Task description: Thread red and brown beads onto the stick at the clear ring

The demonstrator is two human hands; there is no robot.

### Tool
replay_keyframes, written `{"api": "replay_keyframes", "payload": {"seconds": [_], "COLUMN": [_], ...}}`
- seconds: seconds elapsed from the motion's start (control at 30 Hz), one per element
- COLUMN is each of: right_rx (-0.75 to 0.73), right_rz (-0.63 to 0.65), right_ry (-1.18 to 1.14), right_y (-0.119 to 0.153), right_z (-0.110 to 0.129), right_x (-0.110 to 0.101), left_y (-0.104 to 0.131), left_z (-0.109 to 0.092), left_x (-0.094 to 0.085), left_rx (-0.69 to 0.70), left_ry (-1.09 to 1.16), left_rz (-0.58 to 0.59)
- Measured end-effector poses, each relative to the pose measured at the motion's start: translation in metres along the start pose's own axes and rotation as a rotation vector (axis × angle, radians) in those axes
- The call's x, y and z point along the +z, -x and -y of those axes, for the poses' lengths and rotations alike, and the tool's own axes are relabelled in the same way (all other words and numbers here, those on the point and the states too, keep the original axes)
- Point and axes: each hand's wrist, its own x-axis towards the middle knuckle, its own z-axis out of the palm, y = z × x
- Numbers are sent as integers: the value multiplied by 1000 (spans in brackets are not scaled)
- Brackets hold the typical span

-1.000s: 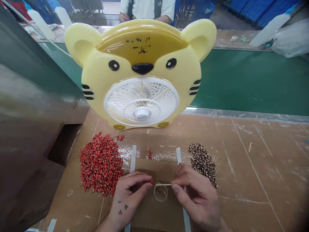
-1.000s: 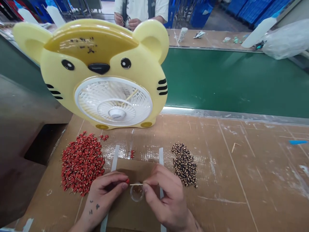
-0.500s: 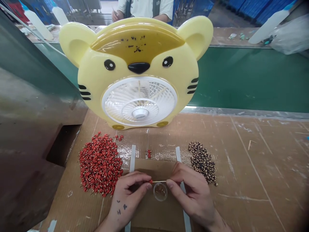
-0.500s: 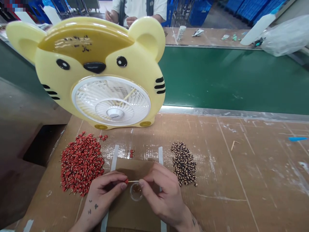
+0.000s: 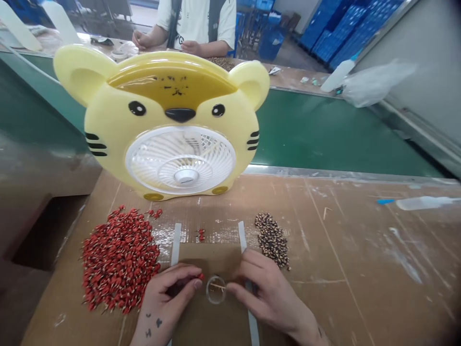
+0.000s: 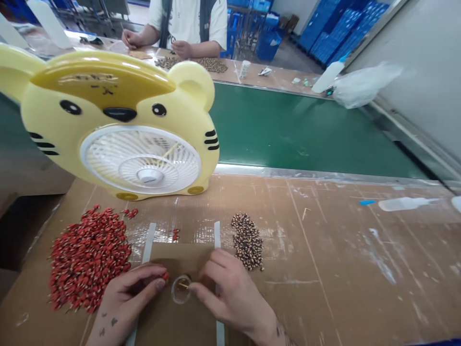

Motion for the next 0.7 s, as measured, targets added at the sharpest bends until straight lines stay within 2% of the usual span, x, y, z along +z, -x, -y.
{"api": "replay_keyframes", "payload": {"seconds": [0.07, 0.13, 0.23, 0.33, 0.47, 0.57, 0.7], "right_rx": [65, 157, 224, 271, 340, 371, 341], "right_rz": [-95, -130, -75, -11, -1, 20, 26], "right_ry": [52, 154, 358, 382, 389, 388, 364], "right_y": [4, 8, 15, 17, 14, 11, 10], "right_z": [-10, -23, -42, -51, -56, -58, -57], "right_x": [-13, -28, -44, -44, -36, -33, -35], "left_y": [-1, -2, -4, -3, 1, -1, -5], "left_z": [1, 4, 11, 12, 7, 7, 10], "left_x": [0, -1, -2, 0, 4, 4, 2], "left_rx": [-29, -26, -28, -36, -95, -31, -32], "left_ry": [26, 18, -31, -25, 90, -21, -6], "left_rz": [-8, 13, 68, 75, -67, 68, 19]}}
